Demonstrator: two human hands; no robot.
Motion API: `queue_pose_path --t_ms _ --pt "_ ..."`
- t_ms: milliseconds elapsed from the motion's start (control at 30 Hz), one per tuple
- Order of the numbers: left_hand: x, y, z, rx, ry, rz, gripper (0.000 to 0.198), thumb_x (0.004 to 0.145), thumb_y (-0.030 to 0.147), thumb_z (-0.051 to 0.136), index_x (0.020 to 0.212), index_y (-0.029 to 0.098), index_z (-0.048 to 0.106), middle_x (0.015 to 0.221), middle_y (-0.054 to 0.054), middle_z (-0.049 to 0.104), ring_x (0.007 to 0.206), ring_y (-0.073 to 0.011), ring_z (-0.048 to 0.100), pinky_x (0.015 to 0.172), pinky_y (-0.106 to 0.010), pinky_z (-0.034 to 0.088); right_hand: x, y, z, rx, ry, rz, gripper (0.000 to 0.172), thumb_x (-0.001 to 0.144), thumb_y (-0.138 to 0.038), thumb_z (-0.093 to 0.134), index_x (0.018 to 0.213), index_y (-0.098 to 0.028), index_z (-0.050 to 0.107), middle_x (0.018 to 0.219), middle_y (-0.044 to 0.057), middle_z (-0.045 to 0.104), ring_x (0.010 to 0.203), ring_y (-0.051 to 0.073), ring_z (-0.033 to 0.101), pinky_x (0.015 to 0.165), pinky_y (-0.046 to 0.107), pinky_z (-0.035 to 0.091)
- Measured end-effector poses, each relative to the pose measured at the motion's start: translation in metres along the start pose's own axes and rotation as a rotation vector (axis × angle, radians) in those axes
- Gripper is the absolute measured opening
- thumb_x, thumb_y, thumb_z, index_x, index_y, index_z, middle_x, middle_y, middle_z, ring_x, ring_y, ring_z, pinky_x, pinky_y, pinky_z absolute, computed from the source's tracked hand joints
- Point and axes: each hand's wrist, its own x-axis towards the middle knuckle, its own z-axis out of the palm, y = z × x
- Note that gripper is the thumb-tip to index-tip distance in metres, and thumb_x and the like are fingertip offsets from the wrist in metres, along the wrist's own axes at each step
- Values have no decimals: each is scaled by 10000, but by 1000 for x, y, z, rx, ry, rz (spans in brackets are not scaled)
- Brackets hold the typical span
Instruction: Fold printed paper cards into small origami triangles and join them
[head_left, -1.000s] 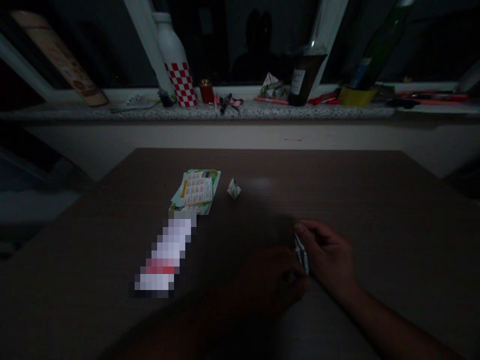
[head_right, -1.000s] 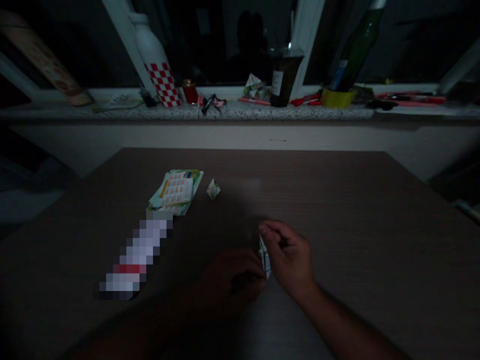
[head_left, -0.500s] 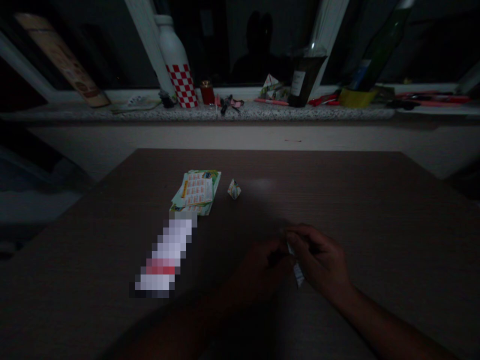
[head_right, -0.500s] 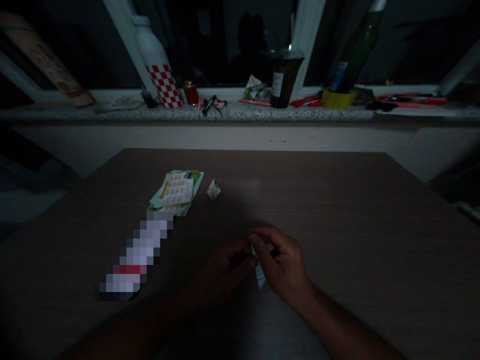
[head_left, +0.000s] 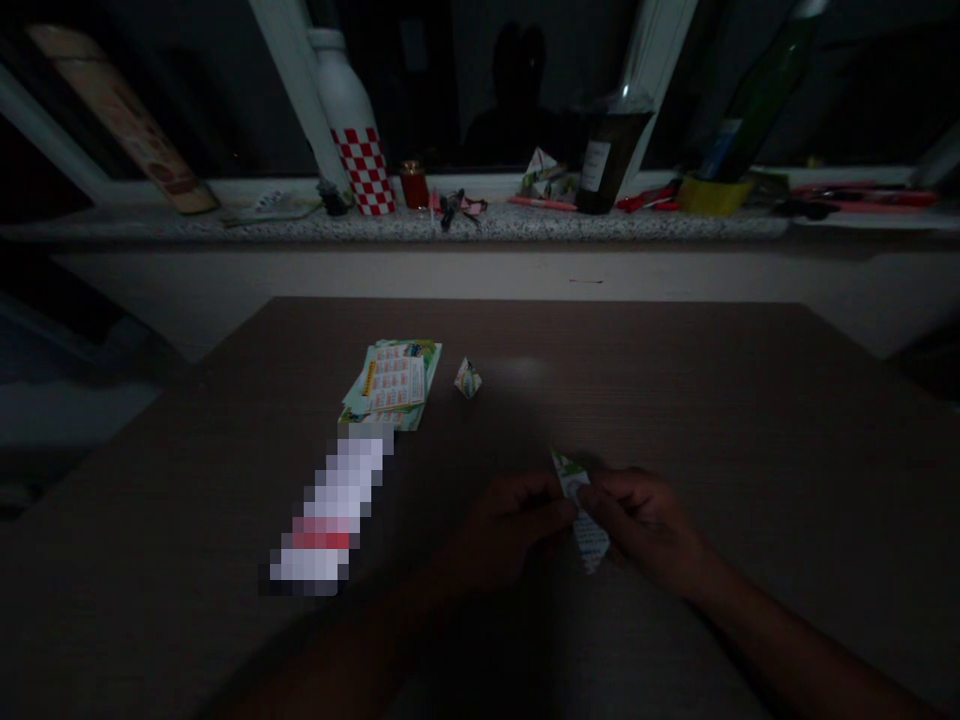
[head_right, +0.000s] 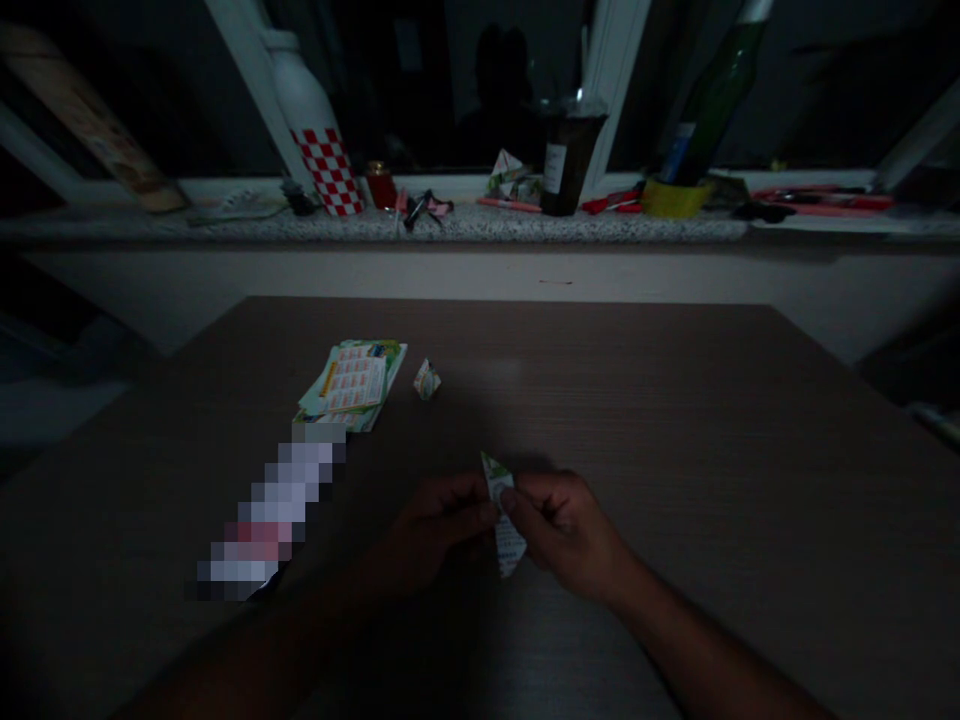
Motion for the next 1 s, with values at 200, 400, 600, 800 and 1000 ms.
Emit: queue_pose_path --t_ms 200,400,600,800,1000 --pt "-2 6 1 31 26 6 278 770 396 639 700 145 543 578 42 458 514 -73 400 498 -207 286 -1 -1 0 -77 10 -46 449 903 -485 459 586 -173 519 440 -45 436 389 75 367 388 194 281" --pt "-4 9 5 85 89 94 234 766 327 620 647 152 521 576 47 432 533 -78 370 518 -207 289 -5 -5 1 -144 -29 -98 437 931 -430 432 584 -176 505 442 -56 398 386 66 335 380 193 244" --pt "-4 9 6 13 67 76 199 763 343 607 723 149 580 645 15 507 605 -109 453 581 -226 361 -5 0 0 -90 -3 -182 410 940 -400 439 601 -183 522 484 -31 483 444 91 451 435 206 362" --pt "0 11 -3 -68 18 -68 188 766 354 567 749 167 583 577 30 498 498 -96 439 488 -214 328 1 0 -4 -250 244 -448 285 842 -185 615 1112 -260 564 940 44 612 822 161 614 687 271 513" --pt "-2 28 -14 147 -132 -78 298 840 367 475 673 144 581 576 3 523 538 -116 485 543 -239 379 3 -6 -16 -472 172 -614 172 811 -138 647 943 -235 696 1013 81 666 946 225 640 780 352 533"
